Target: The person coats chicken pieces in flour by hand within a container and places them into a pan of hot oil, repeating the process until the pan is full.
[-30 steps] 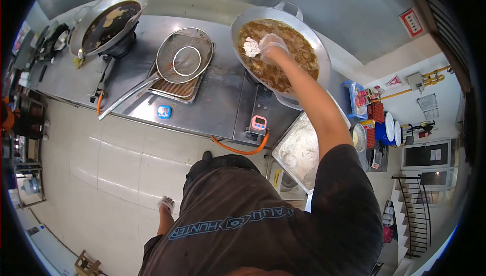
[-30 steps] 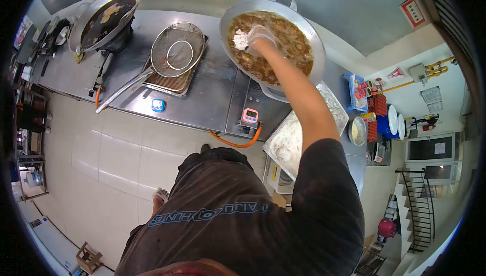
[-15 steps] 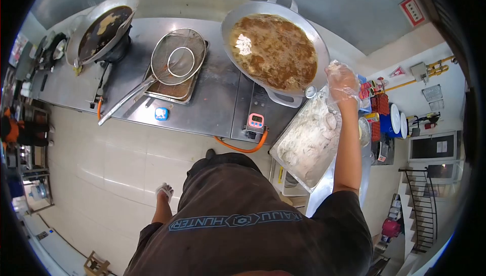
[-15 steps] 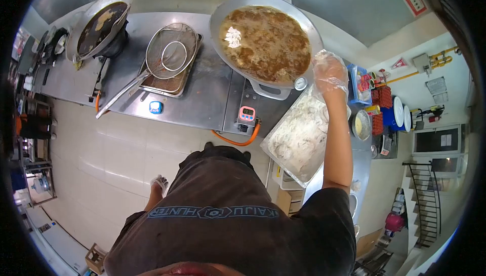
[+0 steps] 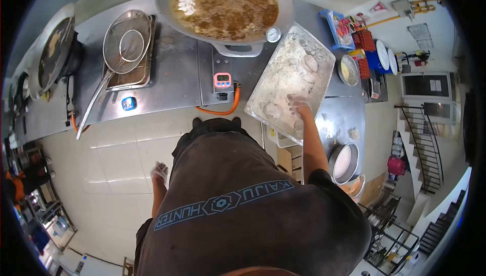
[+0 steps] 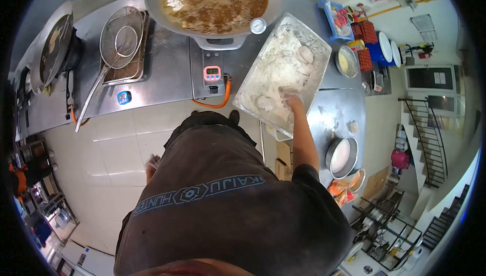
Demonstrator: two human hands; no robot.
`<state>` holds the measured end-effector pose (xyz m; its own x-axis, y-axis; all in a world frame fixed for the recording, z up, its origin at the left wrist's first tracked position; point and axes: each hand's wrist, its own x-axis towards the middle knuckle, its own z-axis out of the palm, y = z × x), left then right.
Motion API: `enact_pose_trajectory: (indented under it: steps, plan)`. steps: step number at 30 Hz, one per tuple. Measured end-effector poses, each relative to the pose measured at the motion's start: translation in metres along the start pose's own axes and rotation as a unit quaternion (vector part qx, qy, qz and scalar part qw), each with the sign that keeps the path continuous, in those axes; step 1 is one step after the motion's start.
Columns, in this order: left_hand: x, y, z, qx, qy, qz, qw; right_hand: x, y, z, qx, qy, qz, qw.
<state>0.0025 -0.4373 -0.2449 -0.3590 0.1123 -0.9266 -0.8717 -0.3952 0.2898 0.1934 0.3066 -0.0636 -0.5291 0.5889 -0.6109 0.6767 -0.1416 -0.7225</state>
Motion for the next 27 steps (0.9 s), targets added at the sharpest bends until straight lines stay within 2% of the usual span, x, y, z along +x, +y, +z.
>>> enact_pose_trajectory:
  steps: [1,2,3,6,7,8,9,10,11,13,16,19,20,22,25,27]
  plan:
    - [-0.032,-0.015,0.014,0.047,0.046,0.073,0.995,0.018,0.031,0.004,-0.053,0.032,0.006,0.998]
    - [-0.043,-0.024,0.004,0.076,-0.048,0.061,0.994,0.031,0.053,0.009,-0.105,0.063,0.012,0.992]
    - [-0.039,-0.032,-0.012,0.074,-0.059,0.045,0.995,0.041,0.071,0.014,-0.156,0.093,0.018,0.983]
    - [0.012,-0.052,-0.078,-0.010,-0.007,-0.021,1.000,0.042,0.078,0.026,-0.203,0.068,-0.019,0.977]
    - [0.018,-0.051,-0.082,-0.037,0.004,-0.025,0.999,0.045,0.077,0.033,-0.198,0.053,-0.019,0.979]
    - [-0.010,-0.039,-0.064,0.005,-0.023,0.007,1.000,0.048,0.078,0.040,-0.192,0.038,-0.020,0.980]
    - [-0.042,-0.025,-0.034,0.047,-0.048,0.040,0.997,0.056,0.088,0.031,-0.171,0.009,-0.016,0.985]
    - [-0.077,-0.024,0.008,0.011,0.028,0.089,0.996,0.054,0.083,0.037,-0.142,-0.016,-0.008,0.990]
    - [-0.020,-0.013,-0.020,0.027,0.112,-0.013,0.993,0.050,0.075,0.045,-0.114,-0.039,0.001,0.993]
    - [-0.027,-0.002,0.003,0.036,0.107,0.024,0.993,0.005,0.022,0.052,-0.042,-0.071,0.029,0.996]
    - [-0.035,0.011,0.044,0.035,0.136,0.057,0.989,-0.014,0.001,0.047,0.172,-0.127,0.158,0.964]
    - [-0.037,0.014,0.061,0.014,0.066,0.061,0.996,0.006,0.041,0.037,0.153,-0.214,0.213,0.941]
    - [-0.034,0.011,0.065,0.032,0.083,0.066,0.994,0.005,0.045,0.037,0.148,-0.247,0.092,0.953]
    - [-0.034,0.003,0.067,0.037,0.076,0.045,0.995,0.004,0.052,0.036,0.134,-0.300,-0.153,0.932]
    - [-0.047,-0.014,0.074,0.066,0.118,0.033,0.990,0.010,0.045,0.029,-0.010,-0.441,-0.320,0.838]
    - [-0.029,-0.034,0.045,0.081,0.129,-0.006,0.988,-0.018,0.013,0.031,-0.170,-0.323,-0.365,0.857]
